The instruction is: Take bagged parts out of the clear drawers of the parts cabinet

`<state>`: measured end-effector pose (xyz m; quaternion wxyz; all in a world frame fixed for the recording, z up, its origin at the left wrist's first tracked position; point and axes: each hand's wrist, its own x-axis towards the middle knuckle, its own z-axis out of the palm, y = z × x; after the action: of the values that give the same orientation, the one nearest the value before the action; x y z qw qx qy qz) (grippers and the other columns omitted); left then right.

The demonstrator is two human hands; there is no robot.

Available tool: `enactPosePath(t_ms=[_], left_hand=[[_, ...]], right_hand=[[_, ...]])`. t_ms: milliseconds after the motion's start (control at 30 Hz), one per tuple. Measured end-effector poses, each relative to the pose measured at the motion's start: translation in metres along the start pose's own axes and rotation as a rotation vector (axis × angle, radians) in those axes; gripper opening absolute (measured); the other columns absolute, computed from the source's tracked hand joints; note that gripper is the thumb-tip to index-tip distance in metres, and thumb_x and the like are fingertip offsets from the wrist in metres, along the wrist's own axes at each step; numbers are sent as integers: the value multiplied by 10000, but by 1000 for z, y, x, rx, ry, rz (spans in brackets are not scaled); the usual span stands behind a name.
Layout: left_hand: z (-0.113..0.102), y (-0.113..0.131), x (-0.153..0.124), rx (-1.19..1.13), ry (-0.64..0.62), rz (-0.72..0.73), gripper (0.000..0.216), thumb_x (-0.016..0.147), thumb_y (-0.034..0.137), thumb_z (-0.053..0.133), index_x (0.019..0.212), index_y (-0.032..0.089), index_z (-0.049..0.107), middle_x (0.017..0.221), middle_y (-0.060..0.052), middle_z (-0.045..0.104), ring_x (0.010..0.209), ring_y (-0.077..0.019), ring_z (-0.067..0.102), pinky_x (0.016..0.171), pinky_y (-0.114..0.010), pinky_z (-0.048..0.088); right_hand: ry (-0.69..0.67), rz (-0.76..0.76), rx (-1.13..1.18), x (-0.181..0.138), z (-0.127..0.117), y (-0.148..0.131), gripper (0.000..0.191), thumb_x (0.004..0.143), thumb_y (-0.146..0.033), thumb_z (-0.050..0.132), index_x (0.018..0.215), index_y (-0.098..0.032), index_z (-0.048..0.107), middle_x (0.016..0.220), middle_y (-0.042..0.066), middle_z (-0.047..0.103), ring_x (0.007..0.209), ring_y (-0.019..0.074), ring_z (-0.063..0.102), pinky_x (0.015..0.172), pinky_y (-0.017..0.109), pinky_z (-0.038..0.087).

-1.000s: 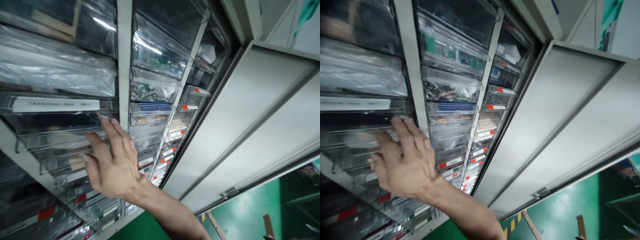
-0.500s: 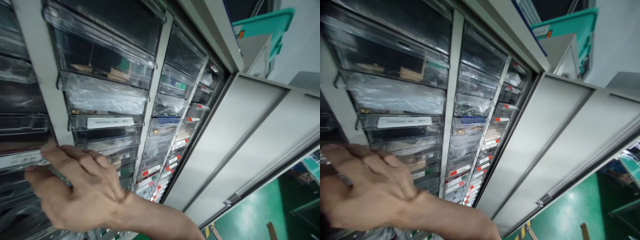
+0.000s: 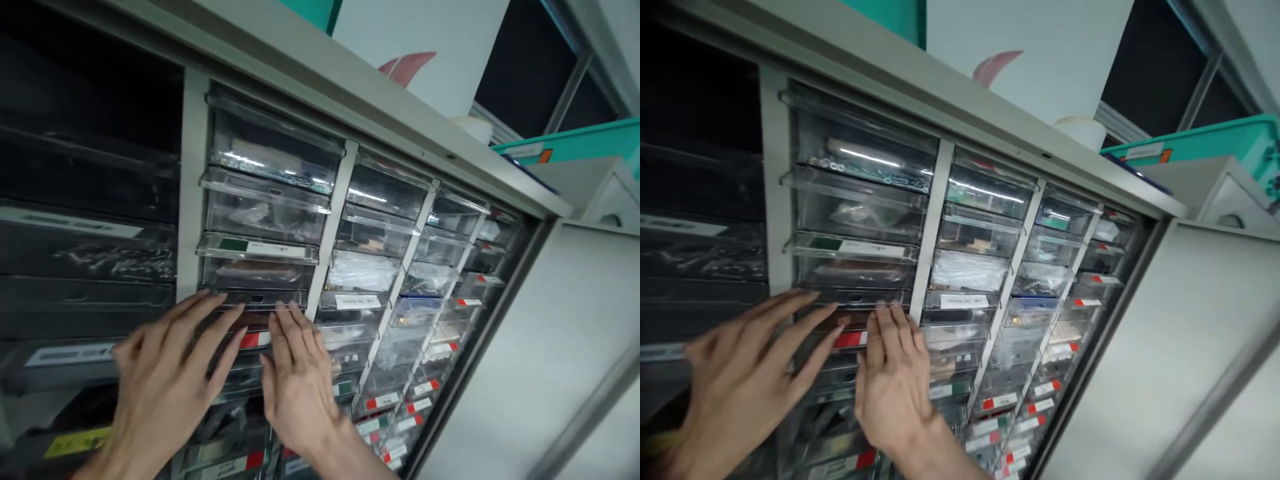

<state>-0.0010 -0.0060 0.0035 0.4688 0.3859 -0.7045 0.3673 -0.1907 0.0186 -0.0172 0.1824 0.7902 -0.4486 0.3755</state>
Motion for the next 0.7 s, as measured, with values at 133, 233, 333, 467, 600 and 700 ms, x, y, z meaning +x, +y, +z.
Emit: enactPosePath(t_ms=[133, 233, 333, 467, 600, 700], left_hand=[[12, -15, 16, 42, -47, 122, 437, 890, 178, 763, 1309, 241, 658, 1220, -83, 730, 1081, -336, 684, 858, -495, 417], [13, -31, 22, 34, -10, 252, 456, 879, 144, 767, 1309, 248, 657, 1142, -37, 749, 1054, -294, 682, 861, -460, 430], [14, -40, 21, 3, 19, 351, 490, 868, 102, 763, 1333, 197, 638, 1109, -25, 768, 1049, -270, 682, 865, -439, 456], [14, -40, 15, -46, 44, 343, 538, 843, 70, 773, 1352, 169, 633, 1099, -17, 787, 1025, -262, 695, 835, -441, 467], [11, -36, 12, -49, 60, 346, 553, 837, 50, 764, 1359, 185, 640, 1116, -20, 791, 992, -264, 711, 813, -449, 462], [7, -33, 14, -53, 77, 318, 529, 841, 93, 791, 1343, 186, 654, 1130, -35, 786, 1015, -277, 706, 817, -440, 468]], right_hand=[[21, 21, -19, 0, 4, -10, 579, 1018, -200, 480, 1565, -32, 391, 1685, 114, 323, 1591, 277, 230, 1227, 478, 458], [24, 15, 9, 0, 8, -14, 609, 1015, -194, 488, 1587, -37, 347, 1681, 134, 329, 1587, 273, 244, 1235, 483, 443], [64, 53, 43, -2, 4, -16, 569, 1008, -176, 509, 1555, -56, 406, 1634, 148, 420, 1560, 267, 310, 1220, 481, 448], [214, 46, 49, -2, -12, -15, 410, 976, -141, 561, 1384, -163, 595, 1374, 96, 667, 1329, 248, 560, 1027, 441, 526], [311, 42, -49, 19, -25, -5, 447, 992, -125, 524, 1436, -163, 550, 1424, 137, 604, 1317, 270, 535, 1011, 454, 486], [297, -39, -184, 46, -29, 9, 489, 1021, -134, 484, 1510, -143, 469, 1507, 151, 543, 1350, 290, 500, 1023, 462, 458]])
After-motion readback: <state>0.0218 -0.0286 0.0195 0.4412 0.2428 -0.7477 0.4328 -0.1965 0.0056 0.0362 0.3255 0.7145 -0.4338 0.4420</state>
